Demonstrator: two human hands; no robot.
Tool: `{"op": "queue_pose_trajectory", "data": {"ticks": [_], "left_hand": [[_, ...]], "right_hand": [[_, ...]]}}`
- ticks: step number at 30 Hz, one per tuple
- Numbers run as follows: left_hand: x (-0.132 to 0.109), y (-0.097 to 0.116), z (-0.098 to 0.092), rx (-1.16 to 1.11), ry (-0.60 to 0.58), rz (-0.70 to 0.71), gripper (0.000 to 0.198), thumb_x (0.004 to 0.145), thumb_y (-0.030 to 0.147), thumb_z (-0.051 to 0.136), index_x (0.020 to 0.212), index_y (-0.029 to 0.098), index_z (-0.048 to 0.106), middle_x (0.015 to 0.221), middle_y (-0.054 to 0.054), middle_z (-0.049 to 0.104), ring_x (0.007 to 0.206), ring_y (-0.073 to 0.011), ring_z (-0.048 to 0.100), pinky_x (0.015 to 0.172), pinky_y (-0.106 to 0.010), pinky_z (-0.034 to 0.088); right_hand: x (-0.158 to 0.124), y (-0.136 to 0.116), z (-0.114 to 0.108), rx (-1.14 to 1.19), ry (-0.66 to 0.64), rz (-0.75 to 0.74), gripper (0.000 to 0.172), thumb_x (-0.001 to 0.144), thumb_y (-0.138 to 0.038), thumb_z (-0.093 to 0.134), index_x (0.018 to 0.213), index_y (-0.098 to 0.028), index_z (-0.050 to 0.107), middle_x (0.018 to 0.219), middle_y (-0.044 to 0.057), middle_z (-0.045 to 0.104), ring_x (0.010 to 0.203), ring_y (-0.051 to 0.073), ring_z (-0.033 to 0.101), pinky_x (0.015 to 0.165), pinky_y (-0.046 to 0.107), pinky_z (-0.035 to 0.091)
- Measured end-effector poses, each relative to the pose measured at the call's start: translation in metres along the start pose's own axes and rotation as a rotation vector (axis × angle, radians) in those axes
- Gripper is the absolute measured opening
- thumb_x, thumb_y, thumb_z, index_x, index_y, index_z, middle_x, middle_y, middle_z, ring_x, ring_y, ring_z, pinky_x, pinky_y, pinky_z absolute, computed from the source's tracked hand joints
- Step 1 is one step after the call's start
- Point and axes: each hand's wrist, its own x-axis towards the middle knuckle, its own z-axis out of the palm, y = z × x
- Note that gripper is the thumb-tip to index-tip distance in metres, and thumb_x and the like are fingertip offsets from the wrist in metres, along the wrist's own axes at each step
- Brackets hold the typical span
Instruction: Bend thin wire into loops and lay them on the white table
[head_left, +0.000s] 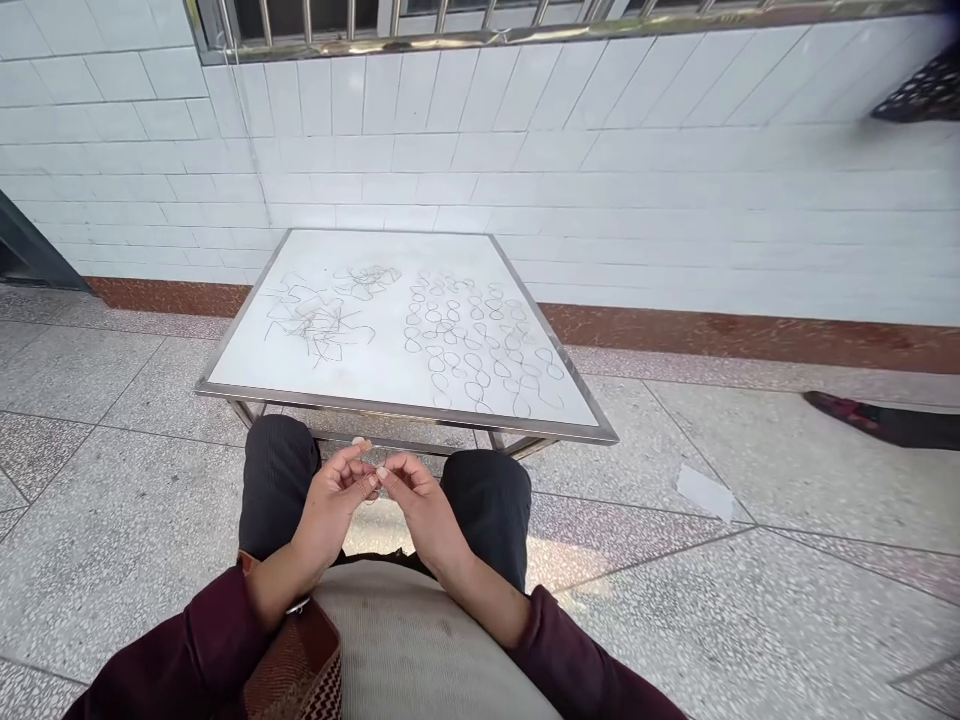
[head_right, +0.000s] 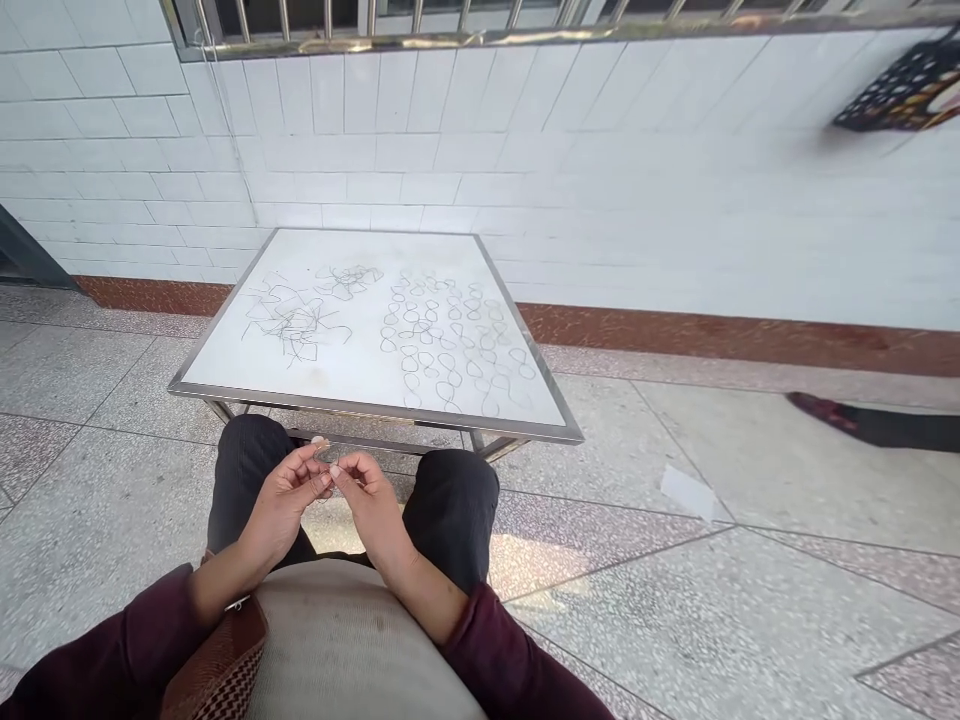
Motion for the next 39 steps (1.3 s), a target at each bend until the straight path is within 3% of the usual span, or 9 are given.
{"op": "queue_pose_trajectory", "data": {"ticks": [6,14,21,25,34,39], "left_hand": [[-0.006,0.008,-0.001,-0.050,0.066,0.004,0.048,0.068,0.035,0.083,0.110,0.017,0.069,0.069,0.003,0.061,0.064,-0.0107,0.056,0.065,-0.026,0.047],[-0.010,0.011,-0.006,-0.056,0.095,0.031,0.036,0.070,0.032,0.080,0.101,0.016,0.072,0.068,0.002,0.064,0.061,-0.0102,0.056,0.059,-0.024,0.045],[-0.007,0.012,-0.007,-0.021,0.097,0.015,0.029,0.074,0.037,0.078,0.094,0.016,0.074,0.079,-0.003,0.071,0.064,-0.0113,0.060,0.061,-0.025,0.047],[-0.001,0.010,-0.009,-0.007,0.110,0.010,0.029,0.072,0.035,0.079,0.093,0.016,0.074,0.074,-0.001,0.069,0.062,-0.0110,0.060,0.056,-0.023,0.044],[0.009,0.006,-0.011,0.139,0.097,-0.045,0.028,0.070,0.031,0.079,0.093,0.015,0.075,0.064,0.001,0.064,0.062,-0.0126,0.061,0.055,-0.022,0.043],[0.012,0.006,-0.011,0.148,0.083,-0.087,0.032,0.073,0.038,0.077,0.097,0.017,0.077,0.076,-0.003,0.072,0.067,-0.0143,0.065,0.061,-0.025,0.048]], "right_hand": [[-0.006,-0.001,0.005,-0.064,-0.044,0.009,0.027,0.084,-0.048,0.064,0.084,-0.022,0.060,0.078,0.000,0.059,0.074,0.016,0.053,0.072,0.030,0.045],[-0.006,0.004,0.007,-0.155,-0.067,-0.031,0.025,0.085,-0.042,0.064,0.100,-0.022,0.065,0.088,0.003,0.066,0.079,0.018,0.058,0.072,0.031,0.047],[-0.002,0.008,0.004,-0.052,-0.077,-0.020,0.023,0.083,-0.039,0.068,0.098,-0.023,0.061,0.085,0.001,0.066,0.077,0.016,0.060,0.070,0.030,0.048],[0.001,0.010,-0.001,-0.028,-0.086,0.032,0.023,0.084,-0.041,0.066,0.098,-0.024,0.061,0.090,0.001,0.065,0.075,0.015,0.060,0.070,0.030,0.051],[0.012,0.015,-0.009,-0.034,-0.015,0.035,0.024,0.080,-0.044,0.069,0.090,-0.023,0.062,0.079,-0.001,0.058,0.066,0.014,0.053,0.062,0.029,0.048],[0.016,0.016,-0.011,0.030,-0.015,0.058,0.028,0.079,-0.047,0.071,0.083,-0.022,0.059,0.073,-0.003,0.055,0.065,0.013,0.052,0.060,0.027,0.046]]}}
